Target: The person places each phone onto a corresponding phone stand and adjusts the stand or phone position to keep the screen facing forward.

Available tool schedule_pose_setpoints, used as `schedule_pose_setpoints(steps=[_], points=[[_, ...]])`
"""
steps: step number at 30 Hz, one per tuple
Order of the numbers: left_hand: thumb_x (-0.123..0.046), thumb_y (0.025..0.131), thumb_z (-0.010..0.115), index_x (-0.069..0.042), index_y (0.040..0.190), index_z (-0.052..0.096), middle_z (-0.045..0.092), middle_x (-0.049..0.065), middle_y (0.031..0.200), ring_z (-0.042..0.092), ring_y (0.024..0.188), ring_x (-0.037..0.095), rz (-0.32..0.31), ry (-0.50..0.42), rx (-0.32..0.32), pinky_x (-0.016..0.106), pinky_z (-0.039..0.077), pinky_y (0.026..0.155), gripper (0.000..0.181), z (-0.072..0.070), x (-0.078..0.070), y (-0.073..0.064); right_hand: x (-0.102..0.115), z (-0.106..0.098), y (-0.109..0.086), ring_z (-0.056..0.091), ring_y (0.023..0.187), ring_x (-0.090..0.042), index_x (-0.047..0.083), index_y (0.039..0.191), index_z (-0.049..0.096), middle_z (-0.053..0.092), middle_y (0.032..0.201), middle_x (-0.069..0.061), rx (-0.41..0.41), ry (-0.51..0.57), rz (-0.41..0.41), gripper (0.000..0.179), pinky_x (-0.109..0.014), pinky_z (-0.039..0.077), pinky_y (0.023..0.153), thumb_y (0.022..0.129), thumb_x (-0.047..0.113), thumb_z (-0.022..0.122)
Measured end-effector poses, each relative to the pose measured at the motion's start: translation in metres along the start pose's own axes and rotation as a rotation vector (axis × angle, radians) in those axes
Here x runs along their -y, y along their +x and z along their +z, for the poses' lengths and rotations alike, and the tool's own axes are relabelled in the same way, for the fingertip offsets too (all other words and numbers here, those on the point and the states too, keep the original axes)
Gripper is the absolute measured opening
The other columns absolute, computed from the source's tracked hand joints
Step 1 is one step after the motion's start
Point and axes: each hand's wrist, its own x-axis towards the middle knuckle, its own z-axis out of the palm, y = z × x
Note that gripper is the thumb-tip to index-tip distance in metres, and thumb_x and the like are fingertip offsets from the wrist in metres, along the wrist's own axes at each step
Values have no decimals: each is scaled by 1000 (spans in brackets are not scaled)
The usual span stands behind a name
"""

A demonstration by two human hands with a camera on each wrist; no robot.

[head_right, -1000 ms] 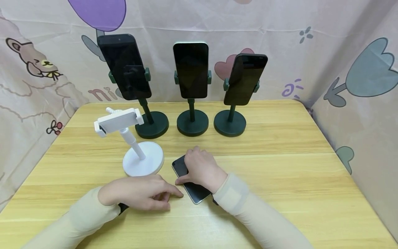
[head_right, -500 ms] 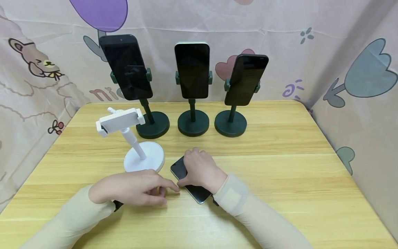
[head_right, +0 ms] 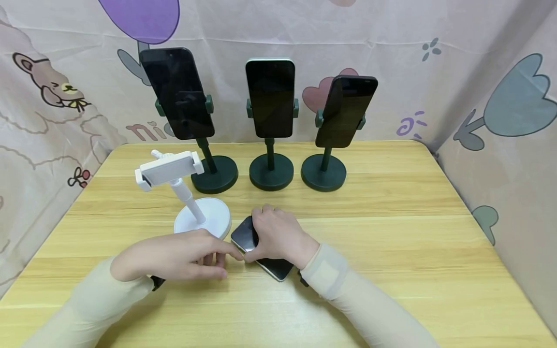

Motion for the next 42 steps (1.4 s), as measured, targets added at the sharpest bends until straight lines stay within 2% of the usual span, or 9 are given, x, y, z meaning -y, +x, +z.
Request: schedule_pose_setpoints(steps=[4,10,16,26,33,37,42], points=[[-26,106,70,-13,132,72,69,-19,88,61,71,-6,27,1,-14,19,55,72,29,-3,-1,-2,-2,-2,1,60,77,-16,5,130,63,67,103,-7,-60,38,3,89,-27,53,61,72,68,88],[-27,106,70,-13,124,75,69,-18,86,61,71,-7,24,19,-41,19,56,73,23,-9,-1,-9,-1,-7,2,62,84,-19,4,136,61,67,108,-8,-90,82,25,86,-31,57,67,73,56,88],[-28,106,70,-13,119,76,68,-19,86,60,72,-7,10,41,-65,20,56,73,20,-16,-2,-16,-1,-10,2,64,92,-21,4,139,58,69,116,-10,-110,112,43,88,-34,60,76,74,55,88],[-31,106,70,-16,119,76,68,-17,89,62,77,-4,-14,36,-115,21,57,73,21,-28,-6,-30,-2,-13,2,64,84,-19,1,141,54,69,115,-9,-155,203,51,89,-32,58,71,76,51,90],[-32,106,70,-20,118,77,69,-18,87,64,78,-2,-37,35,-154,22,58,71,18,-35,-8,-40,-2,-15,1,64,85,-18,2,142,54,68,116,-8,-185,218,45,90,-30,58,70,76,51,91],[-33,106,70,-24,114,77,69,-18,88,63,80,-2,-65,54,-170,22,57,70,14,-39,-8,-47,-1,-15,1,66,86,-19,1,144,54,69,116,-9,-207,222,37,92,-31,60,71,76,51,93],[-34,106,70,-26,112,76,70,-19,91,64,82,-2,-92,70,-189,22,58,71,11,-44,-8,-54,0,-17,1,69,91,-21,0,148,51,70,127,-12,-239,229,29,97,-36,65,78,77,51,93]])
